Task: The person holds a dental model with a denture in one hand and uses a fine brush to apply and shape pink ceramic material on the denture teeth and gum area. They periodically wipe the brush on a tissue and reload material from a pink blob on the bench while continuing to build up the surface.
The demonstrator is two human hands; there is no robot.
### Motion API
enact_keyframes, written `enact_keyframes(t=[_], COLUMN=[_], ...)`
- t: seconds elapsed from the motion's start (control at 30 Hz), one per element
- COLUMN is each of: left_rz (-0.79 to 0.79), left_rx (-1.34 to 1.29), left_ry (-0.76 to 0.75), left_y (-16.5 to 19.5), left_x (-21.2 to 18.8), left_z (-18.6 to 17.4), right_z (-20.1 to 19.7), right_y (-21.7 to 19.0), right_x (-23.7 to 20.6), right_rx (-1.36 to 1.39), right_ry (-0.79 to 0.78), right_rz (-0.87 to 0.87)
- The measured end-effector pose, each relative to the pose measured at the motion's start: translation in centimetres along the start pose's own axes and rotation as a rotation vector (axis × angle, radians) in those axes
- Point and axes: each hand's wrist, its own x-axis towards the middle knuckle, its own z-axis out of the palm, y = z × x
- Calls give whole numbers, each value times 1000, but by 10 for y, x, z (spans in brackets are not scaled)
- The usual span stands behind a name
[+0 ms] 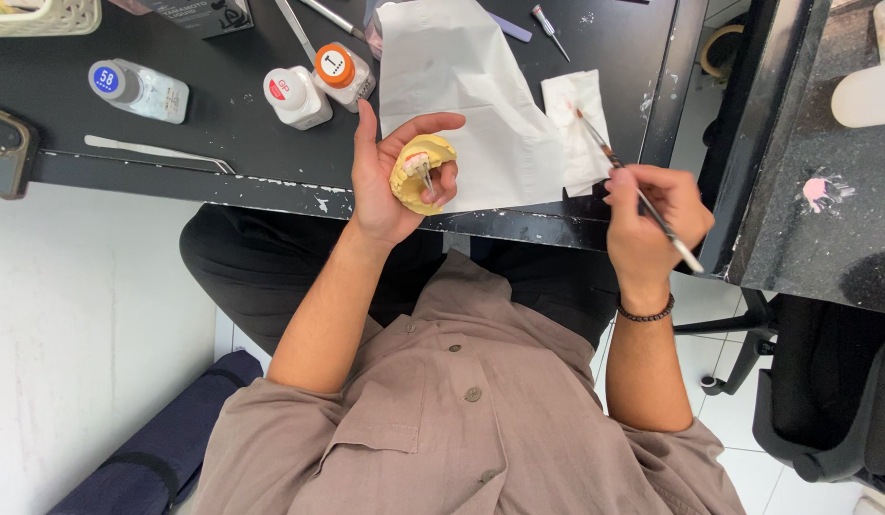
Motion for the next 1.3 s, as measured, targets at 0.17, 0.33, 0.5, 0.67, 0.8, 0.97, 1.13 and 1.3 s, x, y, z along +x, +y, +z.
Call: enact_keyframes(t=[0.17, 0.33, 0.5, 0.67, 0.8, 0.97, 1.13, 1.3], left_rz=[15, -61, 9, 65, 96, 126, 95, 100], left_rx=[190, 544, 684, 799, 784, 748, 679, 685], left_ry=[-60, -137, -178, -178, -208, -244, -242, -241], left_y=[-5, -13, -15, -14, -11, -12, -14, -13], left_x=[1, 2, 3, 3, 2, 1, 1, 0], left_z=[-5, -5, -1, 6, 9, 6, 4, 4], right_z=[-9, -5, 16, 33, 33, 41, 44, 43], right_y=[-27, -61, -76, -82, -83, -81, -80, -81], right_x=[5, -9, -18, -19, -21, -31, -35, -32], right_rx=[543, 505, 349, 396, 291, 362, 338, 289], right_ry=[155, -146, -465, -389, -414, -365, -366, -368], right_rz=[245, 14, -90, -129, -149, -133, -209, -256])
